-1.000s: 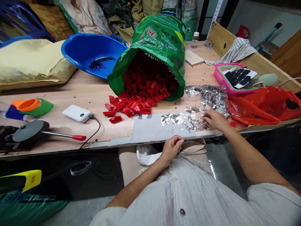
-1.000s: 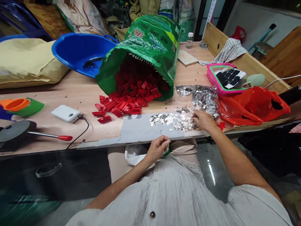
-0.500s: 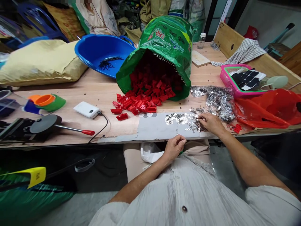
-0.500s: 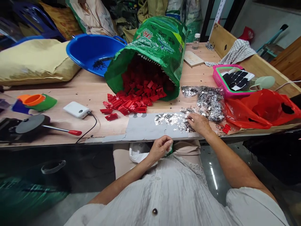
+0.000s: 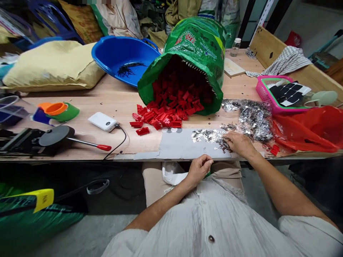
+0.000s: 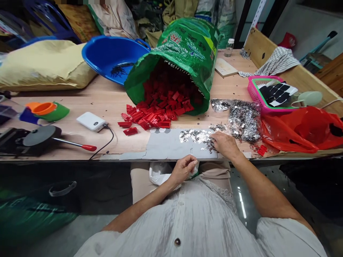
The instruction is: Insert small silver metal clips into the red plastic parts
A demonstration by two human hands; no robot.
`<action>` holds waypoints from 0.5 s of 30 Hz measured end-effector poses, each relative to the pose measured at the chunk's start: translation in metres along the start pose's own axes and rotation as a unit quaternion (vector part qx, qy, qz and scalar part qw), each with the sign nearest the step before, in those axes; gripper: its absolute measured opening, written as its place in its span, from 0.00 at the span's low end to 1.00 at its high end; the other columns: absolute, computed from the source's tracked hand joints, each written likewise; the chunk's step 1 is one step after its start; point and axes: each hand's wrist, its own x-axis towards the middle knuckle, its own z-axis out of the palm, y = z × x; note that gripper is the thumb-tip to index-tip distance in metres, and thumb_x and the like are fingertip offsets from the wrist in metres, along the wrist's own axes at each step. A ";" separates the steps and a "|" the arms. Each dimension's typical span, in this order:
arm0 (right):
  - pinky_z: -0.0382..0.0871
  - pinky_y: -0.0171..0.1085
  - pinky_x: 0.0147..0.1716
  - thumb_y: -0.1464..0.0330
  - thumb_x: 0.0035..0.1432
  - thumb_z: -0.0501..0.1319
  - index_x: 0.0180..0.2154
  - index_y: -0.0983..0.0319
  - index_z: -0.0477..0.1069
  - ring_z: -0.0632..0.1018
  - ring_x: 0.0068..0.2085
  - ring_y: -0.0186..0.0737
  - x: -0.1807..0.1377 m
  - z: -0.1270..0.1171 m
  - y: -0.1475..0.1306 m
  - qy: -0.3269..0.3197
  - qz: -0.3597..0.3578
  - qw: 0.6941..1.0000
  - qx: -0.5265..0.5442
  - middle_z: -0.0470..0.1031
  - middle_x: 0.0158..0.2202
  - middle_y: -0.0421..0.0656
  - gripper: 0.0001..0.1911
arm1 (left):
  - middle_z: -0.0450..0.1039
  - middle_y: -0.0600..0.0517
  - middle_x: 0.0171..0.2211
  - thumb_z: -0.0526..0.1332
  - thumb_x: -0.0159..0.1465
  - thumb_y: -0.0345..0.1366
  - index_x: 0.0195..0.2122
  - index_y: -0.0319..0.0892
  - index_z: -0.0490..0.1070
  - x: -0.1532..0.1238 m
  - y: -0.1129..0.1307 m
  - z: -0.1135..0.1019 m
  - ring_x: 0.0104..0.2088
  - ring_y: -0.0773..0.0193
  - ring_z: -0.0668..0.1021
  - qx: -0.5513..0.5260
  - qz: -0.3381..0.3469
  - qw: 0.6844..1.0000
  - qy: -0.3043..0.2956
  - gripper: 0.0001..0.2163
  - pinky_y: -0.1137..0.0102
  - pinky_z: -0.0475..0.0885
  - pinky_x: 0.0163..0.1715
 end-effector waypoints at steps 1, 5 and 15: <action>0.68 0.38 0.42 0.70 0.64 0.55 0.49 0.55 0.75 0.78 0.46 0.43 -0.001 -0.002 0.002 0.006 0.004 1.000 0.010 0.78 0.50 0.42 0.16 | 0.64 0.58 0.17 0.59 0.62 0.48 0.31 0.41 0.69 0.000 0.000 0.000 0.19 0.71 0.67 -0.001 0.000 1.000 0.000 0.14 0.75 0.61 0.23; 0.68 0.40 0.46 0.69 0.64 0.55 0.47 0.56 0.76 0.77 0.48 0.45 -0.003 -0.005 0.008 0.035 0.027 0.998 0.041 0.78 0.51 0.42 0.14 | 0.64 0.58 0.17 0.59 0.62 0.47 0.30 0.41 0.68 0.000 0.000 0.000 0.19 0.71 0.67 -0.002 0.002 1.000 -0.005 0.14 0.75 0.61 0.24; 0.68 0.40 0.44 0.64 0.64 0.56 0.44 0.56 0.75 0.78 0.45 0.45 -0.011 0.012 -0.008 0.034 0.033 0.994 0.099 0.79 0.45 0.44 0.11 | 0.64 0.58 0.18 0.59 0.61 0.47 0.31 0.41 0.68 -0.005 0.008 -0.021 0.20 0.71 0.66 -0.028 0.013 0.999 0.036 0.13 0.74 0.62 0.24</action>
